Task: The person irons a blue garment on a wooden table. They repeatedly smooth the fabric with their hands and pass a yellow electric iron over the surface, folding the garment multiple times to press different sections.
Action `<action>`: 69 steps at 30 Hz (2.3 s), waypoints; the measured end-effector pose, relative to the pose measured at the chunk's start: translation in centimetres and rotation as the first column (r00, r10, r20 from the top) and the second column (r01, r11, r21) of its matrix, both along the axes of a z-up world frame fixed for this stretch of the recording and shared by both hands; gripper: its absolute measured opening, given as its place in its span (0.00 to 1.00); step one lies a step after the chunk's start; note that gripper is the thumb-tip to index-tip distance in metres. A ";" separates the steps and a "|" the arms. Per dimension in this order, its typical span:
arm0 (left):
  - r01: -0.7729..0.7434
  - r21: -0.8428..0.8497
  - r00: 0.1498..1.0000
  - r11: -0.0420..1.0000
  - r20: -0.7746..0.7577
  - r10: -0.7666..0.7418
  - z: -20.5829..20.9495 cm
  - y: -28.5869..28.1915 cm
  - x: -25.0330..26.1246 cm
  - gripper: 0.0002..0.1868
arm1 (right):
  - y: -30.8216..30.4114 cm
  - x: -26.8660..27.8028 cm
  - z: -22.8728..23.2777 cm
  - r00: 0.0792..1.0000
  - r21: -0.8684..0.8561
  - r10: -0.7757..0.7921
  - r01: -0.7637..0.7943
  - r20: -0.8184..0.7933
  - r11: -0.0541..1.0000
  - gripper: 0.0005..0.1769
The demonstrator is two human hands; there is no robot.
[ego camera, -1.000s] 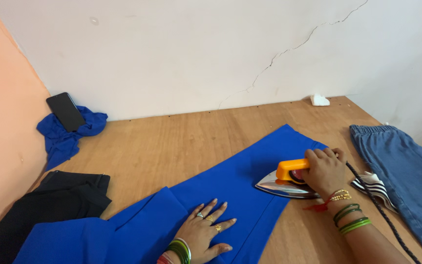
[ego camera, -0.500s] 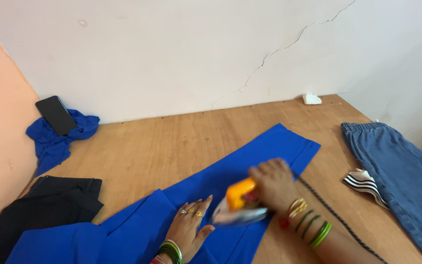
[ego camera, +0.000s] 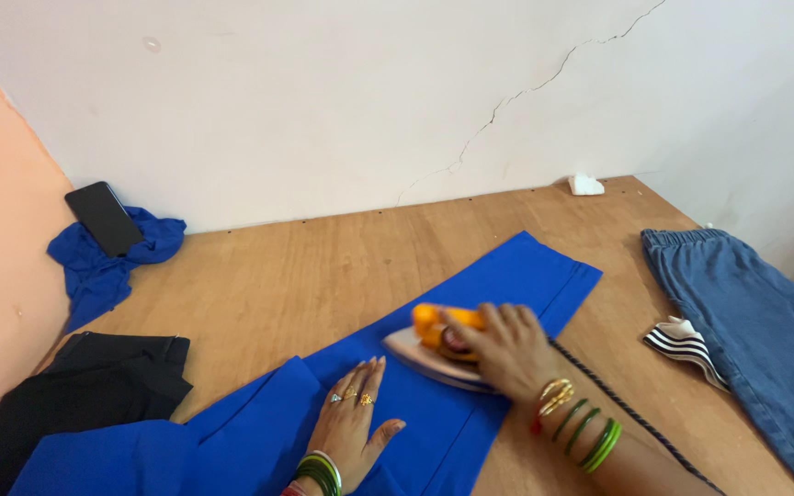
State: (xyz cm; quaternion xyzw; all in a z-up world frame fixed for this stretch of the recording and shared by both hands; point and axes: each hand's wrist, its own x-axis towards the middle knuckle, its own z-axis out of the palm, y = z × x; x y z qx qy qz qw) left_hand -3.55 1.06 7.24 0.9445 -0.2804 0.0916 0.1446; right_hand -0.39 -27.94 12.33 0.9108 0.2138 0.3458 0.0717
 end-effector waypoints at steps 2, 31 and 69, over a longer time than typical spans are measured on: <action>0.007 -0.005 0.999 1.000 0.039 -0.007 0.0 0.0 0.0 0.48 | 0.5 0.1 -0.2 0.996 0.032 0.089 -0.089 0.021 0.995 0.37; -0.008 0.131 0.963 0.991 -0.265 0.043 1.7 -0.9 -0.6 0.40 | -12.1 11.0 -0.3 0.745 -0.046 -0.667 0.666 -0.002 0.745 0.33; 0.008 0.070 0.981 0.997 -0.191 0.006 2.5 -1.1 -1.6 0.37 | -12.3 11.5 2.4 0.537 -0.052 -0.760 0.804 -0.366 0.592 0.13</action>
